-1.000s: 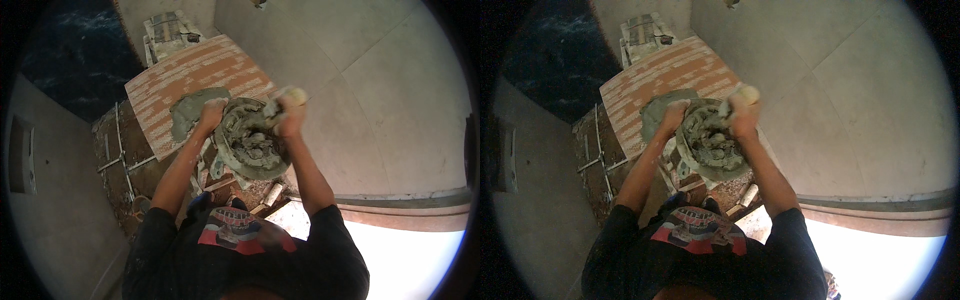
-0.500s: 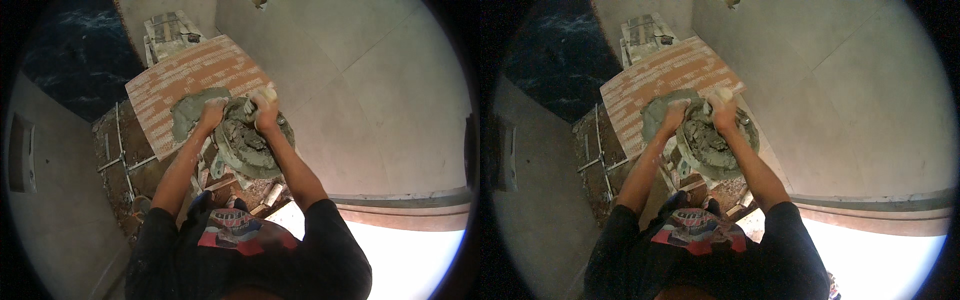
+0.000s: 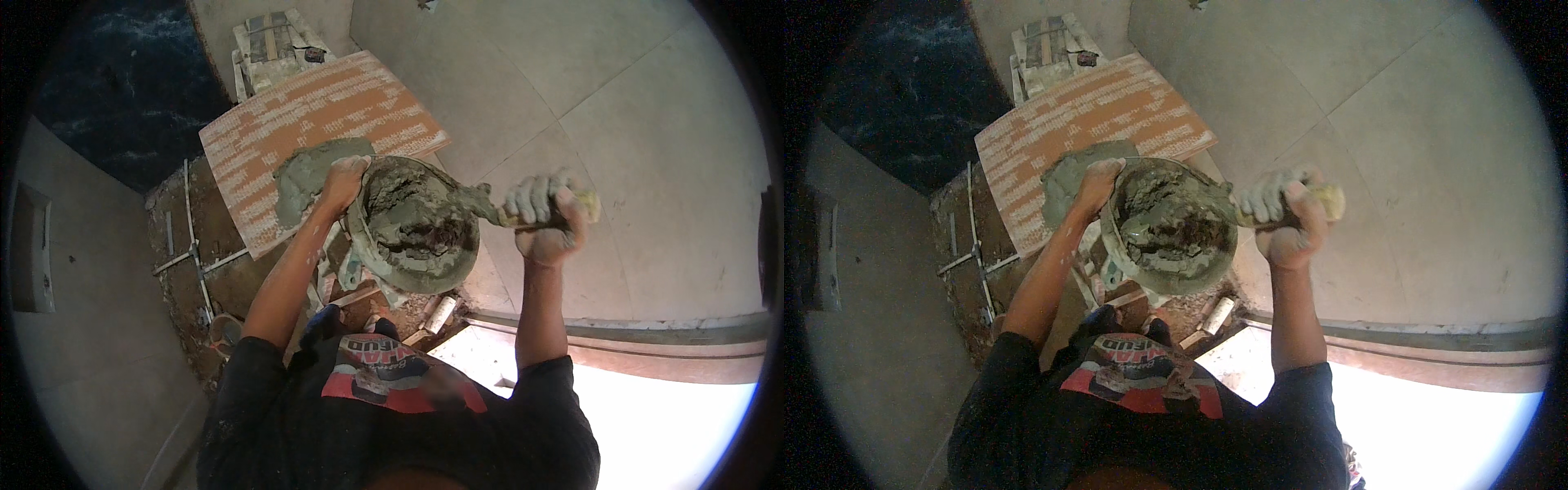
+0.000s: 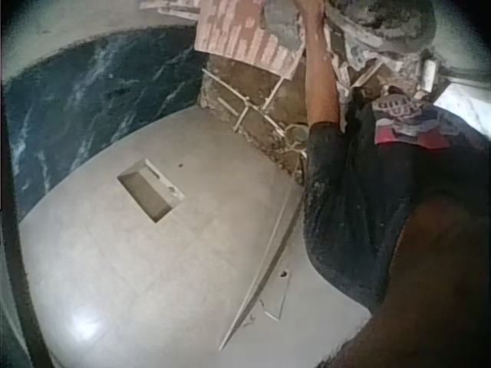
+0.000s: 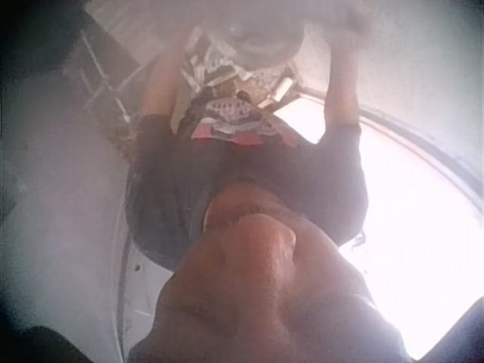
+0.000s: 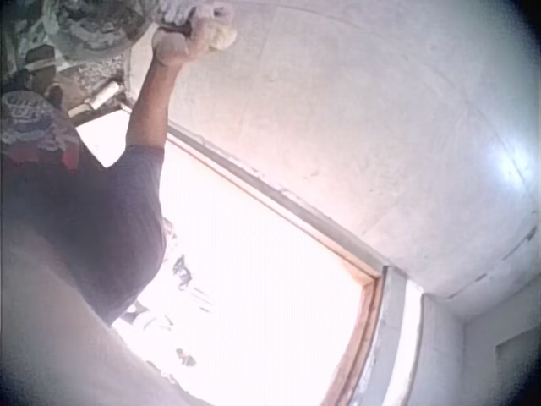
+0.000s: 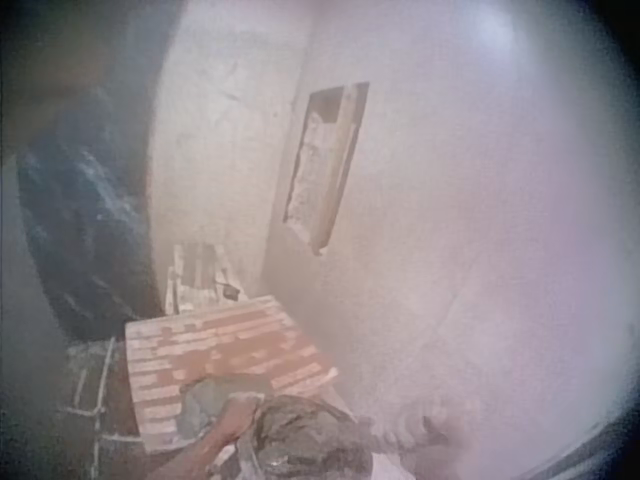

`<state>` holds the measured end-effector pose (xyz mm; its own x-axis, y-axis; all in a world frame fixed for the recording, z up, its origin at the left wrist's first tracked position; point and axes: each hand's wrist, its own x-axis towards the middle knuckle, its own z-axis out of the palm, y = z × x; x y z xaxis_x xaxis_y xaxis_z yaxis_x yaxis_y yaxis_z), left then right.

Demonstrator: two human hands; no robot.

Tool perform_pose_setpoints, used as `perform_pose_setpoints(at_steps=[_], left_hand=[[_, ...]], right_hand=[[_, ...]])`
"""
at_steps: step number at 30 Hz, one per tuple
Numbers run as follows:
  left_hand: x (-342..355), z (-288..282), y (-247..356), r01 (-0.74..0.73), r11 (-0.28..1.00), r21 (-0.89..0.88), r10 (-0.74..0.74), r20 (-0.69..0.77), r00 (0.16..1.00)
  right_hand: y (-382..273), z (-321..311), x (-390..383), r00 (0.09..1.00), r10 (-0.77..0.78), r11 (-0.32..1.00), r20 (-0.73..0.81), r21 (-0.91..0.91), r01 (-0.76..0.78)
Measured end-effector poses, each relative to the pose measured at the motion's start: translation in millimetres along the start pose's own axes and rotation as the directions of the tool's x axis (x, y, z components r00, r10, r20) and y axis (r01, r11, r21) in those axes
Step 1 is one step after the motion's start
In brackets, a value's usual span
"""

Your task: The person applies mortar to the back of a tile using a trowel, taking mortar from a bucket and spreading it across the tile surface.

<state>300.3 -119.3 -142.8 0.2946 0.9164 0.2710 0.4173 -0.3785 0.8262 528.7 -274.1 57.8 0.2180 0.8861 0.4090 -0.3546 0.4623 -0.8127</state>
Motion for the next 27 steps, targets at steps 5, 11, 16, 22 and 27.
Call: perform_pose_setpoints(at_steps=[5, 11, 16, 22, 27], left_hand=[[0, 0, 3, 0.072, 0.997, -0.012, -0.071, 0.061, 0.996], [0, 4, -1, 0.086, 0.988, -0.125, -0.088, -0.016, 0.996], [4, 8, -13, 0.029, 1.000, 0.002, -0.029, -0.009, 1.000], [0, 1, -3, 0.098, 0.994, -0.056, -0.098, 0.015, 0.995], [-2, 0, 9, 0.066, 0.997, -0.047, -0.066, -0.010, 0.998]], right_hand=[[70, -33, -43, 0.914, -0.381, 0.673, -0.137, -0.719, 0.173], [137, -9, -18, 0.981, -0.144, 0.746, -0.134, -0.666, 0.019], [99, 5, 4, 0.927, -0.050, 0.929, -0.372, -0.358, -0.094], [30, 14, 53, 0.932, -0.092, 0.986, -0.350, -0.163, 0.036], [91, 10, 81, 0.878, -0.287, 0.922, -0.384, -0.358, 0.145]])
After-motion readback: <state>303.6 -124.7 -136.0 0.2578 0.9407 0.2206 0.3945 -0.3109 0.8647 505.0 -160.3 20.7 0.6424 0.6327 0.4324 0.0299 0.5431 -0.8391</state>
